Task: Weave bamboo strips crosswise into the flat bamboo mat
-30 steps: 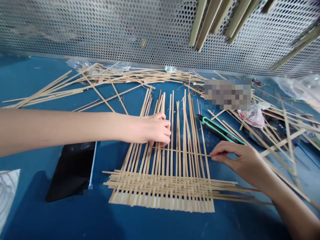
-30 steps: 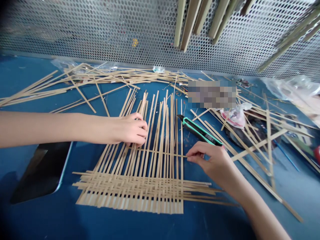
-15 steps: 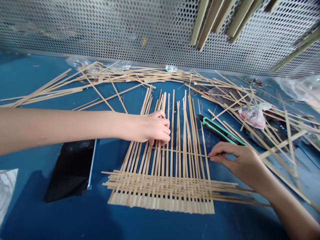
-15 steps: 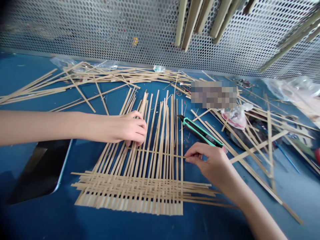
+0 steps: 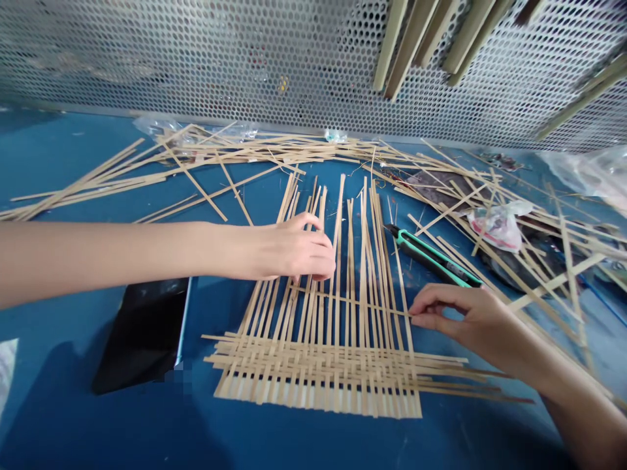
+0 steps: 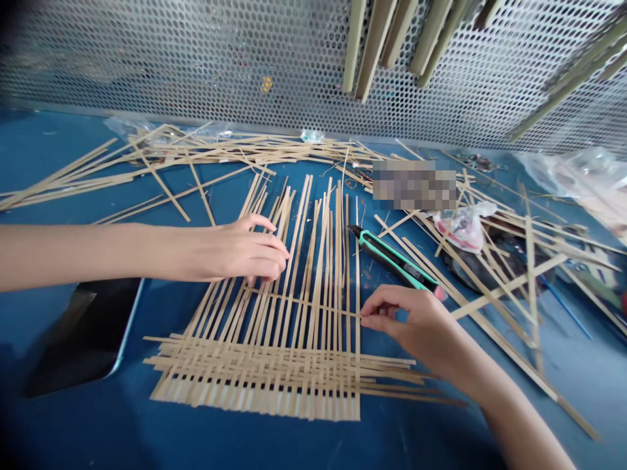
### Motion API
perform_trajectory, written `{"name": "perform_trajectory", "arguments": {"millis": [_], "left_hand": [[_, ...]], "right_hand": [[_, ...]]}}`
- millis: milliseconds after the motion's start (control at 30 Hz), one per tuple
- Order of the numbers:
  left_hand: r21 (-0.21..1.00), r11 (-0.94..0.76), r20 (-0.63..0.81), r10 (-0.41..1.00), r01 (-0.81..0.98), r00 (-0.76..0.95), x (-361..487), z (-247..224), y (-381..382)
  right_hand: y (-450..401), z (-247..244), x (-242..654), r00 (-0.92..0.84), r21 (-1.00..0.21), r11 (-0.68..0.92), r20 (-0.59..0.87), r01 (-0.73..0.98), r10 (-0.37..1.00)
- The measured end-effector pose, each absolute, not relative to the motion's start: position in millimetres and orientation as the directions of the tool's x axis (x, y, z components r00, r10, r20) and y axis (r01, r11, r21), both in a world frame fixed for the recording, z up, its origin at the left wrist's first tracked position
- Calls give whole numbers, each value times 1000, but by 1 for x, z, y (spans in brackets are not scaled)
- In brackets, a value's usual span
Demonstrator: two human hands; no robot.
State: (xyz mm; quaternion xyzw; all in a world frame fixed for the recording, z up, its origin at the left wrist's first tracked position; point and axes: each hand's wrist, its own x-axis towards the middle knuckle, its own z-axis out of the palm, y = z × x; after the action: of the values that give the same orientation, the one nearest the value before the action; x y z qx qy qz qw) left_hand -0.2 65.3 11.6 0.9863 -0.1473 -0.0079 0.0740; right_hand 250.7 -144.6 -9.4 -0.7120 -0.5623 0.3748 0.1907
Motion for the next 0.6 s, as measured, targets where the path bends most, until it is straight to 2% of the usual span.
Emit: {"name": "perform_trajectory", "arguments": {"millis": [100, 267, 600], "left_hand": [[68, -943, 14, -325, -326, 945, -8, 14, 69], [111, -944, -63, -319, -311, 946, -15, 12, 74], [64, -957, -137, -289, -283, 947, -12, 16, 69]], "right_hand": [[-144, -9, 251, 66, -697, -281, -319, 660, 946], [-145, -10, 249, 86, -707, -268, -283, 655, 955], [-142, -9, 246, 74, -717, -212, -219, 664, 973]]}}
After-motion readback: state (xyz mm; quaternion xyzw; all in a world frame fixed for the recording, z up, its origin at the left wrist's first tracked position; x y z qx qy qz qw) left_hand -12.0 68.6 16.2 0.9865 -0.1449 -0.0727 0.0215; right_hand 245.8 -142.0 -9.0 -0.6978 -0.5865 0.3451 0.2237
